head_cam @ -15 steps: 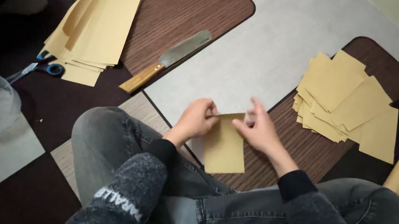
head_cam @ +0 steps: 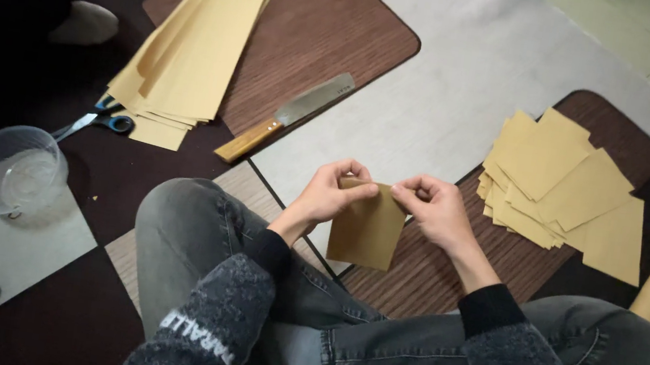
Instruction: Folding and cutting yellow paper sheets using a knife while sitting on the floor
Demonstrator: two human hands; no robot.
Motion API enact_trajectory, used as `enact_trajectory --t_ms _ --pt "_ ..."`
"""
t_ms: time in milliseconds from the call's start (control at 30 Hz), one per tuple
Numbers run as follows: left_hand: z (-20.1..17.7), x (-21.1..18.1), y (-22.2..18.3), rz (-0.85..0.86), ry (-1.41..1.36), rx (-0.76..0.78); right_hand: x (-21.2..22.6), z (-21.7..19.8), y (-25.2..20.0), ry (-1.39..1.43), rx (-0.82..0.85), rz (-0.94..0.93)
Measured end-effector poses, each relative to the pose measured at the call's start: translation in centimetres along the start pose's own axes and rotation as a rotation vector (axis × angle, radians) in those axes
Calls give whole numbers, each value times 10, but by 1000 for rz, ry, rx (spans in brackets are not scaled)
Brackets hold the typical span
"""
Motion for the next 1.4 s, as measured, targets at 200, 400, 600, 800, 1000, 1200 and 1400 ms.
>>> enact_trajectory --t_ms 200,400,600,800,1000,1200,1400 --pt "-12 -33 -24 82 258 34 33 14 -14 -186 67 -75" --pt "-14 -70 -35 107 269 9 65 0 -17 -82 106 -70" --pt "-15 -85 -36 70 107 -63 103 -29 -24 -33 102 -89" --pt "-2 -96 -36 95 62 -36 117 -43 -24 -60 130 -60" --pt "15 -115 -38 162 214 66 96 -39 -6 -268 213 -44" --pt "13 -96 -13 160 360 75 95 -29 7 -222 282 -13" --pt "-10 -89 5 7 353 141 52 -57 30 -119 248 53"
Point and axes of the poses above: each hand's wrist, its own y-axis towards the middle knuckle, its own z-axis out of the palm, x = y × z, the point moved 6 cm from there along y, towards the middle knuckle, and after that the axes turned 13 degrees about y, right-handed, at the moved point
